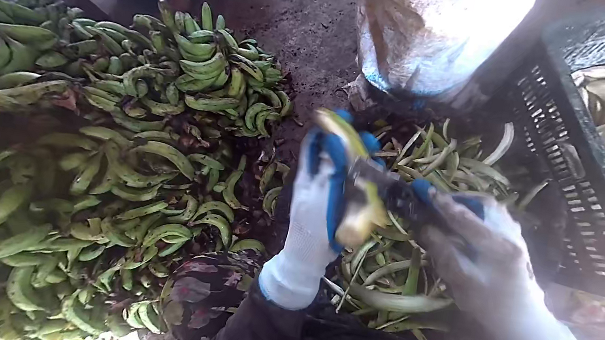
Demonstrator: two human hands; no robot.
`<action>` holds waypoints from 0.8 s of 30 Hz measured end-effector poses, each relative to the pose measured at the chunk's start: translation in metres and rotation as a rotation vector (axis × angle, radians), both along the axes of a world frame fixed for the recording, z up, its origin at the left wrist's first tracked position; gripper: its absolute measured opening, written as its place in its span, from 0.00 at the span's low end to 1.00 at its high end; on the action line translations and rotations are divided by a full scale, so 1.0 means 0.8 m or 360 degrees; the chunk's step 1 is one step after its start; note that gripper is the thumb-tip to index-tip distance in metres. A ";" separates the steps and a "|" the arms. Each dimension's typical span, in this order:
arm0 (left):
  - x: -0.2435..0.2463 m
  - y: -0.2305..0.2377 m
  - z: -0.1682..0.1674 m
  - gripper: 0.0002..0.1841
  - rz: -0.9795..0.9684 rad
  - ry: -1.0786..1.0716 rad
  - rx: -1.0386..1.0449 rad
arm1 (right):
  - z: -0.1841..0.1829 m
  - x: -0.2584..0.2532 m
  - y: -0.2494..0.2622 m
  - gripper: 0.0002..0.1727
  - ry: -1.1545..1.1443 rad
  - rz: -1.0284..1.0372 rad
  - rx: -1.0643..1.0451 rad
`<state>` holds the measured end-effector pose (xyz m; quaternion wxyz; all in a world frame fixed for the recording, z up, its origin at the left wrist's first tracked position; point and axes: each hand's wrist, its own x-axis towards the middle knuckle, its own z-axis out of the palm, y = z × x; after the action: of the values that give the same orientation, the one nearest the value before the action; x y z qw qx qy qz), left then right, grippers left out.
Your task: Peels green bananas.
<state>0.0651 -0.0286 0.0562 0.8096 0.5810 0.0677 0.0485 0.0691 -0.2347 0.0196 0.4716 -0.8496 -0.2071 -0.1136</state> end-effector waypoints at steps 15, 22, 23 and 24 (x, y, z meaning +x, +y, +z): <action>0.005 0.004 -0.017 0.23 -0.0249 0.0169 -0.0045 | -0.014 0.002 0.016 0.20 -0.0190 -0.0240 -0.0117; -0.018 -0.005 -0.042 0.21 -0.0249 0.0351 -0.0620 | -0.019 0.007 0.002 0.24 0.0122 -0.0185 -0.0410; -0.011 -0.005 -0.034 0.20 -0.0042 0.0314 -0.0759 | -0.022 -0.005 0.011 0.22 -0.0001 -0.0194 -0.0276; -0.001 -0.005 -0.024 0.22 0.0081 0.0283 -0.0894 | -0.025 -0.017 0.018 0.21 -0.0114 -0.0200 -0.0164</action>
<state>0.0639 -0.0329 0.0368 0.9282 0.3342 0.1636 -0.0030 0.0558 -0.2202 -0.0003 0.4116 -0.8794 -0.1757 -0.1624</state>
